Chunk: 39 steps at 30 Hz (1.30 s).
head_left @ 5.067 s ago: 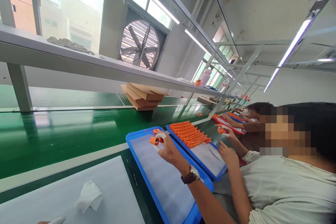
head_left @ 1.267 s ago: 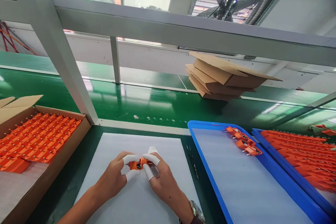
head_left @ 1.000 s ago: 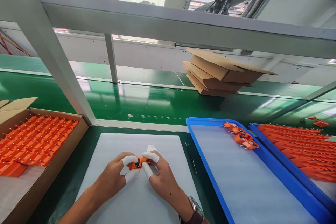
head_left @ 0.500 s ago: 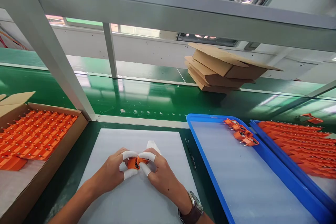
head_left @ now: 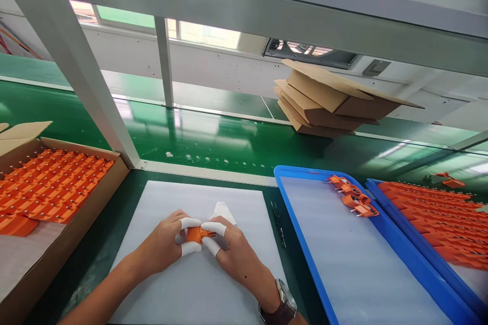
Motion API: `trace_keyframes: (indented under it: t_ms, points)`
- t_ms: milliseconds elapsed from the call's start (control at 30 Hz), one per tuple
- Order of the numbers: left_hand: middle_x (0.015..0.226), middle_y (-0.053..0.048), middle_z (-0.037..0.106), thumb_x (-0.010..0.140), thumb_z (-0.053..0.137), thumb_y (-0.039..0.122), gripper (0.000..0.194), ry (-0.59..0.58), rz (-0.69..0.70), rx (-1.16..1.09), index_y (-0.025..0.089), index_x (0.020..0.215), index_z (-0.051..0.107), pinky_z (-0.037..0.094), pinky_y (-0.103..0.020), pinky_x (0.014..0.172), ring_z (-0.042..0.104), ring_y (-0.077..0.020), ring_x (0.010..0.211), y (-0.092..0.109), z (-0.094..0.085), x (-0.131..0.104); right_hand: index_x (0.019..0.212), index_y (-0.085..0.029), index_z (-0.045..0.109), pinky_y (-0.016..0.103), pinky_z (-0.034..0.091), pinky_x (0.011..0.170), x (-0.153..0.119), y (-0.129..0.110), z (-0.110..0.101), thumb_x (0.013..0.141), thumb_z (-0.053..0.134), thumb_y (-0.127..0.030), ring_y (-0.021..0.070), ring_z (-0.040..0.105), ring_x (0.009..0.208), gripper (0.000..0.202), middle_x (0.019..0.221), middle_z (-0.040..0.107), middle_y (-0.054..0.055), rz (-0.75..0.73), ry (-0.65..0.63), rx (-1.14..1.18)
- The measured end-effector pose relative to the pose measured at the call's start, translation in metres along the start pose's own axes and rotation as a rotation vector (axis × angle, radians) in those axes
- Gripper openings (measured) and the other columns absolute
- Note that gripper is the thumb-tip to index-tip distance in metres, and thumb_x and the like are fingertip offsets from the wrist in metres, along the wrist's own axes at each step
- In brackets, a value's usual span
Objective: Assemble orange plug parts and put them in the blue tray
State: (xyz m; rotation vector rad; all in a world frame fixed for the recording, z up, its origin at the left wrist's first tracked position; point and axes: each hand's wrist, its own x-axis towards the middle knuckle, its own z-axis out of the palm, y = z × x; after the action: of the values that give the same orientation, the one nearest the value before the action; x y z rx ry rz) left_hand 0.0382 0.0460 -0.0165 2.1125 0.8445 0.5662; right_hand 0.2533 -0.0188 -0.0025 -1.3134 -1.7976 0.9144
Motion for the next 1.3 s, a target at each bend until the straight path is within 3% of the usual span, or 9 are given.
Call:
trace_keyframes:
  t_ms: [200, 367, 467, 667, 933, 1300]
  points:
    - [0.088, -0.001, 0.067, 0.088, 0.071, 0.030, 0.030, -0.036, -0.038, 0.008, 0.028, 0.118, 0.068, 0.052, -0.027, 0.065, 0.058, -0.0138, 0.068, -0.0039, -0.0005, -0.0010, 0.117, -0.029, 0.067, 0.036, 0.056, 0.088, 0.0001, 0.0006, 0.0001, 0.094, 0.056, -0.013, 0.0200, 0.063, 0.098, 0.030, 0.111, 0.067, 0.003, -0.004, -0.024, -0.018]
    - [0.097, -0.002, 0.067, 0.092, 0.065, 0.031, 0.031, -0.051, 0.011, -0.040, 0.028, 0.123, 0.065, 0.053, -0.026, 0.066, 0.057, -0.0131, 0.071, -0.0039, -0.0005, -0.0011, 0.119, -0.027, 0.064, 0.038, 0.058, 0.087, -0.0005, -0.0005, 0.0001, 0.095, 0.056, -0.016, 0.0212, 0.063, 0.095, 0.028, 0.110, 0.067, 0.005, -0.009, -0.023, -0.054]
    - [0.102, -0.005, 0.065, 0.093, 0.063, 0.030, 0.023, -0.046, 0.027, -0.058, 0.025, 0.115, 0.066, 0.053, -0.027, 0.067, 0.056, -0.0127, 0.071, -0.0031, 0.0002, -0.0011, 0.119, -0.027, 0.064, 0.038, 0.058, 0.087, 0.0007, -0.0036, -0.0019, 0.095, 0.053, -0.014, 0.0217, 0.062, 0.097, 0.029, 0.111, 0.065, 0.006, -0.039, -0.060, -0.069]
    - [0.095, -0.002, 0.059, 0.094, 0.062, 0.030, 0.010, -0.081, -0.052, -0.016, 0.022, 0.100, 0.064, 0.052, -0.029, 0.069, 0.055, -0.0141, 0.073, -0.0009, 0.0011, -0.0010, 0.118, -0.025, 0.061, 0.040, 0.057, 0.086, 0.0022, -0.0036, -0.0024, 0.092, 0.051, -0.009, 0.0227, 0.060, 0.095, 0.033, 0.109, 0.063, 0.006, -0.035, -0.086, -0.091]
    - [0.093, -0.001, 0.054, 0.095, 0.058, 0.024, 0.007, -0.117, -0.048, -0.005, 0.023, 0.102, 0.061, 0.047, -0.029, 0.067, 0.051, -0.0137, 0.072, -0.0018, 0.0010, -0.0001, 0.120, -0.025, 0.059, 0.038, 0.057, 0.084, 0.0036, -0.0002, -0.0052, 0.088, 0.048, -0.003, 0.0224, 0.061, 0.095, 0.041, 0.110, 0.063, 0.006, -0.038, -0.117, -0.110]
    - [0.091, -0.001, 0.053, 0.096, 0.055, 0.020, 0.010, -0.099, -0.001, 0.009, 0.021, 0.104, 0.061, 0.042, -0.026, 0.060, 0.046, -0.0122, 0.066, -0.0047, 0.0036, 0.0001, 0.123, -0.025, 0.059, 0.039, 0.056, 0.087, 0.0055, -0.0004, -0.0057, 0.094, 0.051, -0.009, 0.0220, 0.060, 0.098, 0.034, 0.112, 0.063, 0.007, -0.074, -0.114, -0.017]
